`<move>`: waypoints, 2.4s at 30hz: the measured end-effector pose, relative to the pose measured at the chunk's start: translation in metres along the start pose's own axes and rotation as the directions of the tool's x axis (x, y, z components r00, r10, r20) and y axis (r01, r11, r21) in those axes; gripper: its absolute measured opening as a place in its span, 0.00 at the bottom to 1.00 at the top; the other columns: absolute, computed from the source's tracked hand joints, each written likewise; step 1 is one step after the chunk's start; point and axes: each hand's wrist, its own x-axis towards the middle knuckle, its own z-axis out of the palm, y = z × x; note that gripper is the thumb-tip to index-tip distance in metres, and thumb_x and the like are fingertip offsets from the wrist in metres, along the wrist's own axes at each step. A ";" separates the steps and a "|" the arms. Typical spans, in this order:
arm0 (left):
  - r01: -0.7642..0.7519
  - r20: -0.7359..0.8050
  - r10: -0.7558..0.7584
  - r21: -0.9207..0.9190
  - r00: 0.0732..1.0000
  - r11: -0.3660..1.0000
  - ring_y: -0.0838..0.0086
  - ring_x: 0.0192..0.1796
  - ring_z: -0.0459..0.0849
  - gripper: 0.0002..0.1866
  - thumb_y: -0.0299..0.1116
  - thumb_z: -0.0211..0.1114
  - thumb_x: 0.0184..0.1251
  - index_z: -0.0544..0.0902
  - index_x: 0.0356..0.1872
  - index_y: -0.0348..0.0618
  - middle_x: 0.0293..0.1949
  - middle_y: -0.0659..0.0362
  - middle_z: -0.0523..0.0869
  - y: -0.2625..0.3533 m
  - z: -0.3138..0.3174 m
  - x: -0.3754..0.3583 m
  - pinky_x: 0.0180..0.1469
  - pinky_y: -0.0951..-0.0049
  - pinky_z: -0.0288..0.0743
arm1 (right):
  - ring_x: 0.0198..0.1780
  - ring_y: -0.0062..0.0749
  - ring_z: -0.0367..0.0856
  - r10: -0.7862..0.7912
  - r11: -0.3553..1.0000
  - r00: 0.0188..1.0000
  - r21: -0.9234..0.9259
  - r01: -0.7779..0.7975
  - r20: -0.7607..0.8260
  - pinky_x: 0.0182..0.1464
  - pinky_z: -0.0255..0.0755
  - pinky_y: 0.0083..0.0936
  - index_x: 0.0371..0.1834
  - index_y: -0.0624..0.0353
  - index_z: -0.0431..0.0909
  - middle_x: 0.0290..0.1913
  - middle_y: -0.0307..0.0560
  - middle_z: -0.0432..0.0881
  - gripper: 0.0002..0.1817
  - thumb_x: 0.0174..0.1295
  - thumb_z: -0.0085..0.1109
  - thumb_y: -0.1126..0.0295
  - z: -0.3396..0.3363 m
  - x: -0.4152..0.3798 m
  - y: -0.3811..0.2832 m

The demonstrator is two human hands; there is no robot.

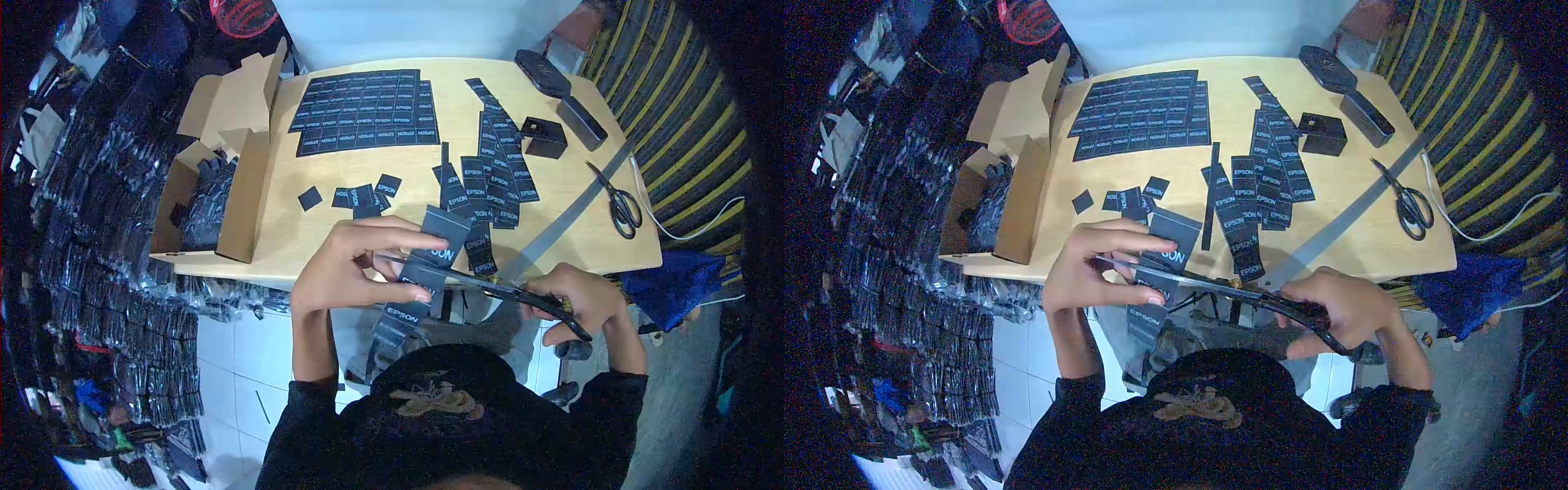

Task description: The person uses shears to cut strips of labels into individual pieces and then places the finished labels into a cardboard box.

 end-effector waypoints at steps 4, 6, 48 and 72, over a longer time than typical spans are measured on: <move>0.000 0.009 0.000 0.028 1.000 1.000 0.87 0.35 0.77 0.30 0.28 0.81 0.32 0.84 0.46 0.45 0.39 0.62 0.83 0.000 0.000 0.001 0.28 0.89 0.70 | 0.24 0.36 0.79 0.030 0.999 1.000 0.017 -0.030 0.002 0.27 0.67 0.29 0.29 0.61 0.75 0.22 0.47 0.78 0.21 0.45 0.72 0.56 0.001 -0.002 0.005; 0.017 0.012 -0.017 0.020 1.000 1.000 0.87 0.35 0.77 0.30 0.28 0.81 0.32 0.84 0.46 0.45 0.39 0.62 0.83 0.000 -0.001 0.002 0.28 0.89 0.70 | 0.21 0.32 0.76 0.059 0.997 0.998 0.041 -0.059 -0.021 0.25 0.66 0.26 0.28 0.61 0.75 0.20 0.43 0.76 0.21 0.44 0.71 0.55 0.003 -0.002 0.005; 0.449 -0.403 -0.328 0.254 0.855 0.857 0.72 0.36 0.81 0.57 0.32 0.82 0.26 0.59 0.66 0.37 0.35 0.51 0.80 -0.105 -0.084 -0.023 0.35 0.74 0.77 | 0.20 0.10 0.62 0.056 0.939 0.883 0.324 0.111 -0.465 0.22 0.55 0.14 0.36 0.60 0.80 0.17 0.28 0.67 0.18 0.41 0.76 0.70 0.073 0.067 0.032; -0.059 -0.552 -0.007 -0.102 0.834 0.993 0.87 0.30 0.68 0.18 0.20 0.70 0.49 0.82 0.45 0.38 0.32 0.65 0.73 -0.030 0.049 -0.021 0.30 0.87 0.61 | 0.25 0.10 0.65 -0.019 0.840 0.744 0.392 0.375 -0.668 0.26 0.56 0.12 0.31 0.61 0.74 0.23 0.29 0.69 0.09 0.52 0.66 0.72 0.074 0.104 0.028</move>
